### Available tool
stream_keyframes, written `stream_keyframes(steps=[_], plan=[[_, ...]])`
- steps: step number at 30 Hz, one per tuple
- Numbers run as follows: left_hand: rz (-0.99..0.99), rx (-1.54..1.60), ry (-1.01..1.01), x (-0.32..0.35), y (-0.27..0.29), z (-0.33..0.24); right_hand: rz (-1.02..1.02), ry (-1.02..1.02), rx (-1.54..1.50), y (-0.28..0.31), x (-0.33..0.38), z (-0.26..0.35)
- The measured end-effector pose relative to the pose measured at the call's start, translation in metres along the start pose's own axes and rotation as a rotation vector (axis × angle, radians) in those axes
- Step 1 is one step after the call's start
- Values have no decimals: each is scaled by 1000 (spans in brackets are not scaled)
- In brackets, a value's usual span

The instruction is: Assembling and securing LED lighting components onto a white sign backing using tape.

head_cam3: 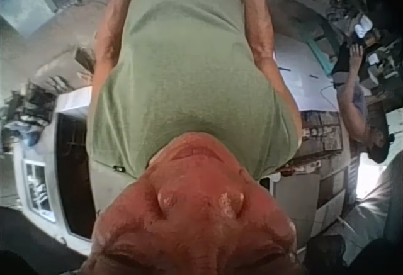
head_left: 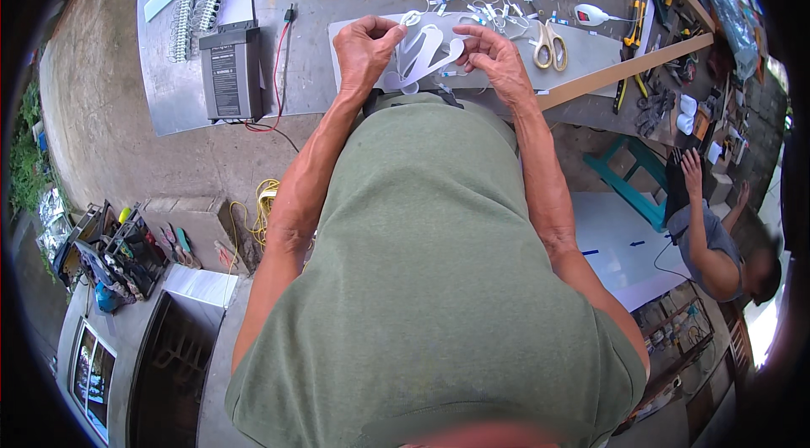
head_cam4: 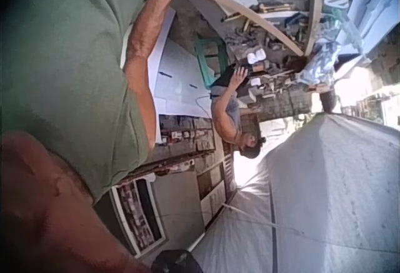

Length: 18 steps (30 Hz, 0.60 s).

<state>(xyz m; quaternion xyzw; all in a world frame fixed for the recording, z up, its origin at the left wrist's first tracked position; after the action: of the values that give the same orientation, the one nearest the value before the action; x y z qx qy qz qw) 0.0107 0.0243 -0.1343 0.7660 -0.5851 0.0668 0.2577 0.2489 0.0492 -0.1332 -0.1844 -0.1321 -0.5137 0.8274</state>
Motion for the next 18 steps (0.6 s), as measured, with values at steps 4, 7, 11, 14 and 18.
stream_keyframes(steps=[4,7,11,14,18], plan=[[-7,-1,-3,0,0,-1,62,-14,72,1,0,-1],[-12,-9,-9,0,1,-2,49,-26,90,-1,-1,2],[-17,-20,-17,0,1,-2,70,-9,101,-1,-4,2],[-13,-35,-17,0,1,0,51,-27,115,-1,-5,1],[-12,-38,-14,0,1,0,49,-32,96,2,-7,1]])
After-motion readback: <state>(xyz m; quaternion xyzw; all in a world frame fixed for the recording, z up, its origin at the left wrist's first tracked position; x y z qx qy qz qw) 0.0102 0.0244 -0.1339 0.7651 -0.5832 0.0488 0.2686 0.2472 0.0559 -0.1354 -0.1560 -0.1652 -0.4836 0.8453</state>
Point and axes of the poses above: each hand's wrist, its own x-axis away from the middle knuckle, its own y-axis out of the back of the hand, z = x × y, the point moved 4 cm from there along -x, towards the middle knuckle, and after that the axes turned 2 degrees about y, right-handed, at the moved point
